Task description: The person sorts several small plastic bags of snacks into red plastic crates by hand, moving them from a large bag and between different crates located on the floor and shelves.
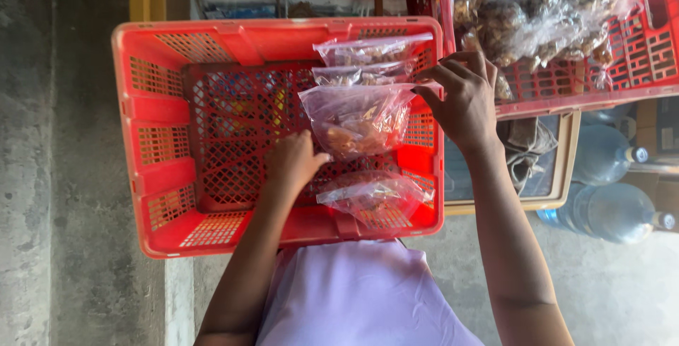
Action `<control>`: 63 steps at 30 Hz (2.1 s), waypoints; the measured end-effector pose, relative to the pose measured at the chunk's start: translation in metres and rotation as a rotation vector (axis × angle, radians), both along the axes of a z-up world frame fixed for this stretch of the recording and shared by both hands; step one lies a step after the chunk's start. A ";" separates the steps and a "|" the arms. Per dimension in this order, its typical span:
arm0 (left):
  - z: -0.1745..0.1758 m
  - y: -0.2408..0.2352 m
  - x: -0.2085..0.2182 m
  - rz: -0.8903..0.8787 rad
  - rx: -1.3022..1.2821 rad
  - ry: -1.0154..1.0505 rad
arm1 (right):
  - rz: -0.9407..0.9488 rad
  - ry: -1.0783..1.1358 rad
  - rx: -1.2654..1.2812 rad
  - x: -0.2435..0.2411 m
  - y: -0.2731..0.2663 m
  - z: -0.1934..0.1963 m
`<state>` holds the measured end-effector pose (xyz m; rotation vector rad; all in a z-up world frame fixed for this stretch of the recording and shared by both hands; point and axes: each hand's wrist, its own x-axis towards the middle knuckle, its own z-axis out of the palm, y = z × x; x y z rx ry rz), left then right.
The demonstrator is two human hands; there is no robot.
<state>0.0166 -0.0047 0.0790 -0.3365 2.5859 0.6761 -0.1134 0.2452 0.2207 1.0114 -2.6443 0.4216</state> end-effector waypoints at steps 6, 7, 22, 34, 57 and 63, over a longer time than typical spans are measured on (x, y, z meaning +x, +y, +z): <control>0.057 -0.030 0.039 -0.223 0.459 0.229 | 0.003 -0.086 -0.024 0.038 0.017 0.018; 0.055 -0.027 0.043 -0.291 0.504 0.271 | 0.002 -0.140 -0.026 0.048 0.020 0.020; 0.028 -0.004 0.041 -0.119 0.299 0.306 | -0.096 -0.360 0.200 0.095 0.042 -0.027; 0.002 -0.008 0.023 -0.081 0.318 0.326 | -0.419 -0.223 0.062 0.096 0.027 -0.046; 0.161 0.175 -0.033 -0.068 0.289 0.975 | -0.659 -0.263 -0.113 -0.083 0.180 -0.033; 0.145 0.231 -0.063 -0.035 0.208 0.922 | -0.614 -0.317 0.104 -0.185 0.209 -0.073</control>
